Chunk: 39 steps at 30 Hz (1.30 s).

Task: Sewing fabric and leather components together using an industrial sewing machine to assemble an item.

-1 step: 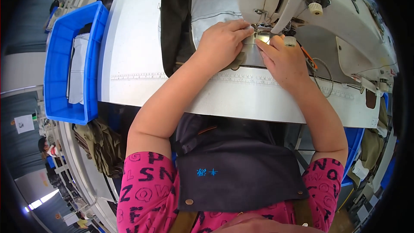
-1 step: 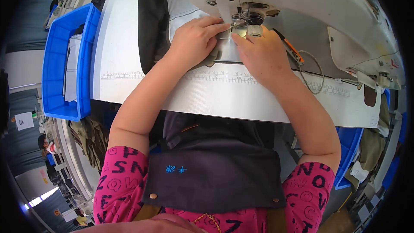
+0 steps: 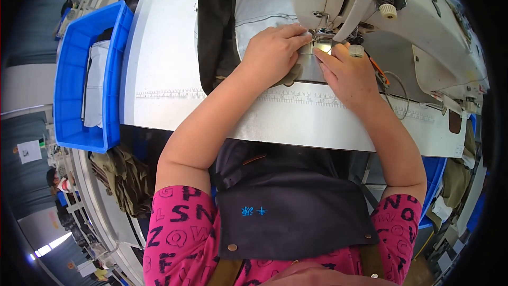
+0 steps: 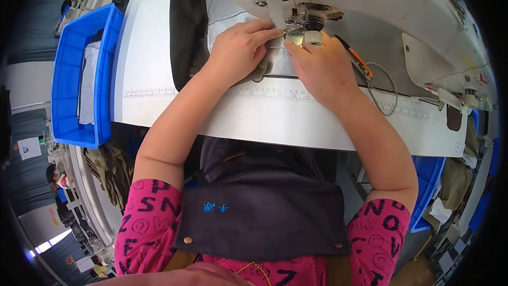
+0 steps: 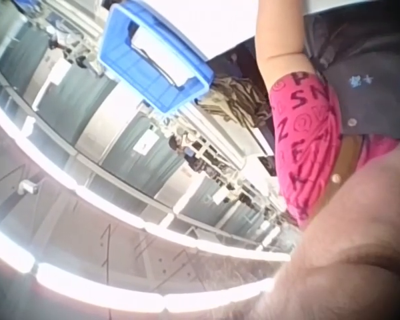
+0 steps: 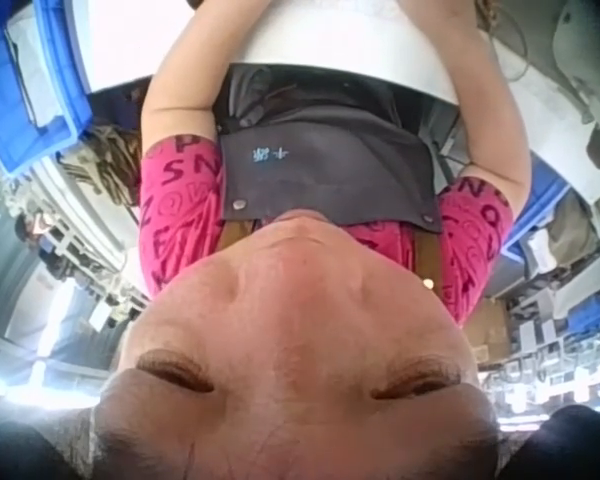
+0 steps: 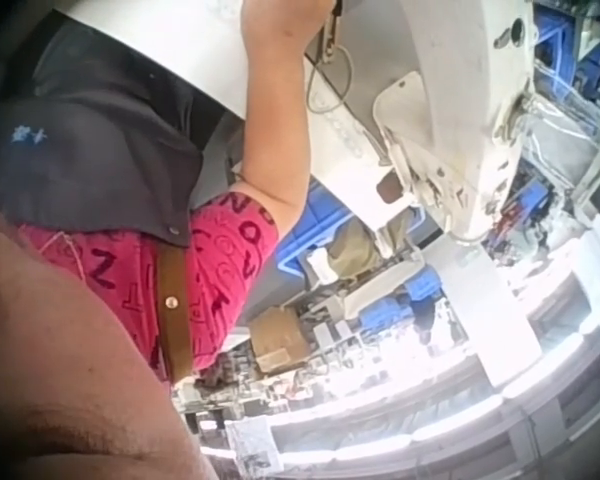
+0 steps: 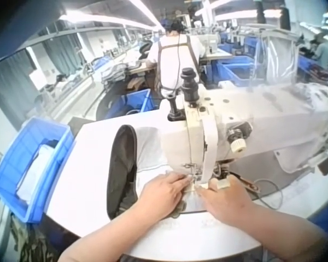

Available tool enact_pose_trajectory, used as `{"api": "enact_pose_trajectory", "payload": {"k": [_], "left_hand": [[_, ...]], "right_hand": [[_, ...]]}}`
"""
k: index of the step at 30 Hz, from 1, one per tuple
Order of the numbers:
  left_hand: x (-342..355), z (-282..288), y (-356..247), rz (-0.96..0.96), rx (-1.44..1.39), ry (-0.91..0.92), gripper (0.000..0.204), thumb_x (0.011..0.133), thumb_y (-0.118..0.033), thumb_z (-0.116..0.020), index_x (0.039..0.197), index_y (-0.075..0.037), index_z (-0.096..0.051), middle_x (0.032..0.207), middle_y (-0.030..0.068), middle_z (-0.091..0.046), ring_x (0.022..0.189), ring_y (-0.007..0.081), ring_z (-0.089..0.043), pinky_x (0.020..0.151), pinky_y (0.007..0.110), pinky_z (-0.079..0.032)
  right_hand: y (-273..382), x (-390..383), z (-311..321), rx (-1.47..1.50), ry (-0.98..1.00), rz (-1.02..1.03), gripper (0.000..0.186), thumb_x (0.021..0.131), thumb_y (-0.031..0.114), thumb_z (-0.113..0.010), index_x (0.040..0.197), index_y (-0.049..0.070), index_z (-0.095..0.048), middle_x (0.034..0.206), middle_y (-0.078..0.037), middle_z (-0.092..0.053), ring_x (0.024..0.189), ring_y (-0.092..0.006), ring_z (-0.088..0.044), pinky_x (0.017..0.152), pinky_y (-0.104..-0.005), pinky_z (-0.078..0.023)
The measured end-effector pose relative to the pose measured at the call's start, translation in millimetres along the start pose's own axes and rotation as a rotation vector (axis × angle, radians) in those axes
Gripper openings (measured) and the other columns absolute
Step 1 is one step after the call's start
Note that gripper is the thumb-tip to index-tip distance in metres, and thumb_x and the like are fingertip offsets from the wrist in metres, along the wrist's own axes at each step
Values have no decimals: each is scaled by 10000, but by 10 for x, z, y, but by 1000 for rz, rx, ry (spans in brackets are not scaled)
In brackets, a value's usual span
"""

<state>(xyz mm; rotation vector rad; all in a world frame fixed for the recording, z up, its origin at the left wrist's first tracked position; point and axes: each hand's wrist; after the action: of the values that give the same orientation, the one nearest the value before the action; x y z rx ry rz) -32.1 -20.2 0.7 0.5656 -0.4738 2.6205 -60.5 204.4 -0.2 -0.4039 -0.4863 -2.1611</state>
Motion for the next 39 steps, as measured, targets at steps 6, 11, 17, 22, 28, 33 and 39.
{"api": "enact_pose_trajectory", "payload": {"k": [6,11,17,22,28,33,39], "left_hand": [[-20,-26,24,-22,-11,-28,408,797,-25,-670,1179,-143,-753,1224,12,-714,1041,251,-703,858,370,-587],[-56,-9,22,-18,-20,-21,390,807,-37,-673,1172,-144,-759,1240,10,-716,1080,241,-696,885,374,-584],[-45,39,20,-7,-91,-27,285,867,-102,-700,1142,-143,-766,1235,19,-718,1103,253,-682,858,376,-567],[-25,58,255,381,-110,-526,237,881,-167,-755,1088,-85,-674,1213,88,-605,1159,294,-547,969,403,-480],[-75,33,546,633,-458,-537,785,880,-204,-739,1544,-16,-364,1406,238,-559,1327,371,-538,1120,418,-420],[-146,226,452,763,-379,-276,618,875,-374,-751,1315,35,-604,1054,240,-715,1110,401,-624,959,449,-506],[-799,513,433,803,-190,-237,351,970,-318,-653,1019,29,-678,895,172,-673,925,387,-631,931,458,-457]], "right_hand": [[-9,7,-7,38,-7,-6,268,837,112,-757,1105,110,-753,847,-53,-703,800,-287,-638,691,-404,-480],[0,1,13,23,26,-15,262,855,120,-748,1117,108,-749,866,-51,-691,739,-278,-629,671,-390,-484],[-25,5,33,75,23,-11,263,880,134,-728,1142,113,-741,832,-51,-646,708,-275,-615,660,-391,-482],[-35,5,41,86,68,-40,251,909,159,-706,1155,117,-733,820,-59,-627,699,-283,-608,652,-405,-478],[-43,23,35,91,58,-11,239,925,172,-691,1153,115,-733,802,-71,-614,694,-304,-608,649,-419,-480],[-19,9,31,37,46,3,248,932,210,-699,1157,113,-735,805,-84,-611,743,-318,-610,684,-433,-481],[88,56,25,24,41,50,355,935,343,-718,1173,80,-728,809,-89,-604,765,-306,-591,699,-430,-480]]}}
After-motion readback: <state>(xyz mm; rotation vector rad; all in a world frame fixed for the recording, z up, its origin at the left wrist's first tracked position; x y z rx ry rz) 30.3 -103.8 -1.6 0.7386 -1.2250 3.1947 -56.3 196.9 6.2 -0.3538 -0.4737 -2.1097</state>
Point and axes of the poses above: each hand's wrist, its own x-axis towards the middle knuckle, its own z-axis out of the back of the hand, y = z × x
